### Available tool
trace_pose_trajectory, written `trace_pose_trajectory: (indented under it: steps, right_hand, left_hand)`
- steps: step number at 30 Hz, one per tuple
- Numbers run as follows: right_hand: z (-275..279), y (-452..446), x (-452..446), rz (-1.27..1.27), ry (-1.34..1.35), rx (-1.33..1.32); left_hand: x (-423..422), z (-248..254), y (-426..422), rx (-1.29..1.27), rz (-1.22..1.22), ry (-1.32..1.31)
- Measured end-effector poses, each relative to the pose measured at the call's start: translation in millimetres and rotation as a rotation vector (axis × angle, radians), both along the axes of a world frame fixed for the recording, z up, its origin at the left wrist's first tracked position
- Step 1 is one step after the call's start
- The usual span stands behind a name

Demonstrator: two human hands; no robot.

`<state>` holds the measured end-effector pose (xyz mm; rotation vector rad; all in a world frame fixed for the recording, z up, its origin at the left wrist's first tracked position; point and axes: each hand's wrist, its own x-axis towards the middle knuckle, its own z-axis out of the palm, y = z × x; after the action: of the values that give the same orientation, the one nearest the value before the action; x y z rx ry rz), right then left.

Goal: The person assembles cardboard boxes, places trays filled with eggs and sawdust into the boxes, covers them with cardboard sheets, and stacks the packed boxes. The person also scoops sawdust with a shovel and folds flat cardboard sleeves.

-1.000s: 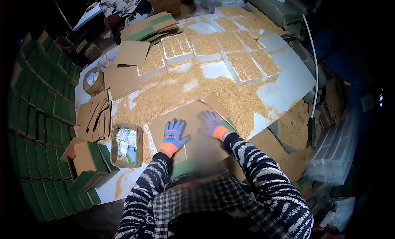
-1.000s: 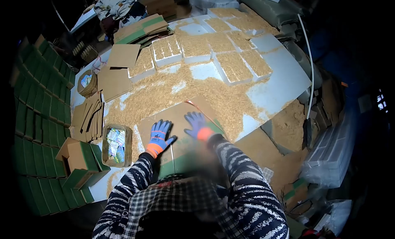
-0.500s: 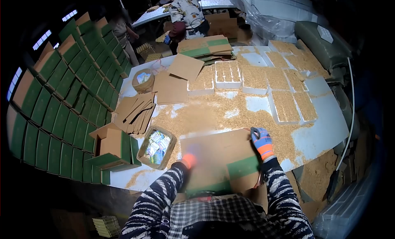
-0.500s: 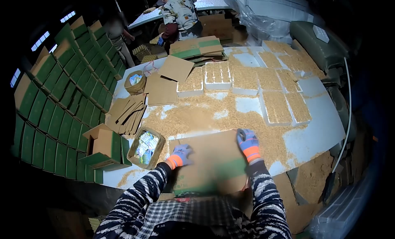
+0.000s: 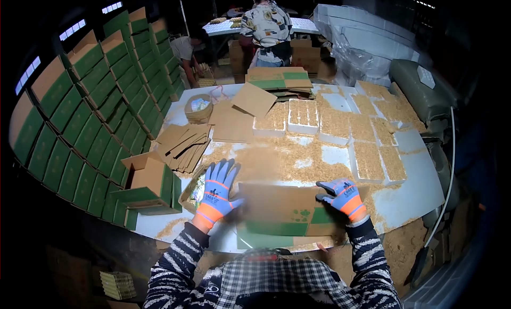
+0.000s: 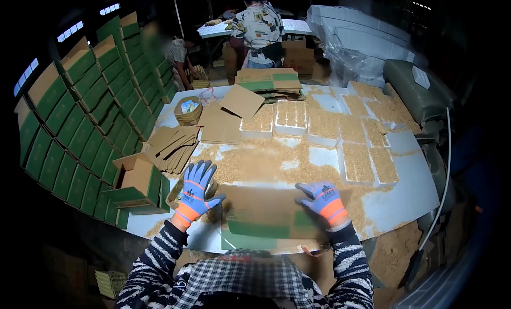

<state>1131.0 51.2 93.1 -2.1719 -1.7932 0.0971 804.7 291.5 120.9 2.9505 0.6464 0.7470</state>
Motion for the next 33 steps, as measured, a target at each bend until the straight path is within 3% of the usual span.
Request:
trace_pose_trajectory:
  steps: [2,4,6,8,10,14,15,18,19,20,21,22,24,25,26,28,29,30,32,33]
  right_hand:
    - [18.5,14.5,-19.5,0.078,-0.137,0.12]
    - [-9.0,28.0,-28.9,0.176,-0.209,0.235]
    - [-53.2,36.3,-48.8,0.001,-0.255,0.376]
    - [-51.8,24.3,-60.3,-0.014,-0.311,0.368]
    - [-62.3,8.3,-63.7,0.083,-0.31,0.426]
    - [-46.1,-17.9,-64.7,0.281,-0.097,0.417]
    - [-36.6,-24.0,-66.5,0.232,0.043,0.398]
    - [-2.5,-25.7,-71.9,0.166,0.381,0.318]
    - [-0.6,-19.4,-67.2,0.198,0.44,0.273]
    - [-0.9,-14.3,-67.6,0.231,0.502,0.226]
    - [0.8,-6.3,-77.9,0.325,0.365,0.253]
    - [-7.2,1.5,-86.5,0.344,0.327,0.057]
    - [-28.4,10.5,-98.9,0.378,0.238,-0.335]
    - [-21.9,6.3,-105.7,0.387,-0.007,-0.307]
    - [-10.9,2.9,-102.0,0.282,0.015,-0.195]
    - [5.3,-6.8,-84.7,0.081,0.062,0.023]
    - [1.5,-8.2,-81.1,-0.077,0.322,0.18]
    - [-4.7,-10.1,-79.9,0.1,0.429,0.13]
    - [4.8,-8.7,-87.5,0.45,0.635,0.041]
    - [25.0,-7.2,-101.7,0.378,0.495,-0.234]
  left_hand:
    - [11.6,16.2,-22.3,0.055,-0.105,0.129]
    - [24.4,-9.5,-33.5,-0.183,-0.114,0.28]
    - [34.8,-59.7,-24.4,-0.101,-0.085,0.353]
    - [38.2,-58.7,-10.0,-0.265,-0.162,0.244]
    - [44.1,-51.8,-1.4,-0.367,-0.19,0.34]
    - [56.6,-34.5,25.5,-0.521,-0.254,0.674]
    - [60.1,-24.7,35.4,-0.558,-0.302,0.77]
    - [67.3,-41.6,73.2,-0.876,-0.211,0.7]
    - [67.1,-84.2,73.9,-0.999,-0.215,0.126]
    - [76.4,-86.0,53.0,-0.909,-0.279,-0.201]
    - [86.0,-84.6,26.3,-0.836,-0.338,-0.3]
    - [94.6,-82.9,3.8,-0.76,-0.398,-0.398]
    - [107.9,-83.4,-17.3,-0.516,-0.541,0.061]
    - [110.6,-77.6,-19.0,-0.464,-0.644,0.157]
    - [111.7,-73.0,-18.7,-0.411,-0.742,0.252]
    - [99.2,-91.1,-6.1,-0.474,-0.671,0.445]
    - [100.8,-114.5,2.2,-0.471,-0.651,0.559]
    - [100.5,-128.2,5.5,-0.469,-0.632,0.673]
    - [102.5,-115.1,0.9,-0.572,-0.612,0.579]
    - [105.2,-112.3,5.2,-0.672,-0.642,0.519]
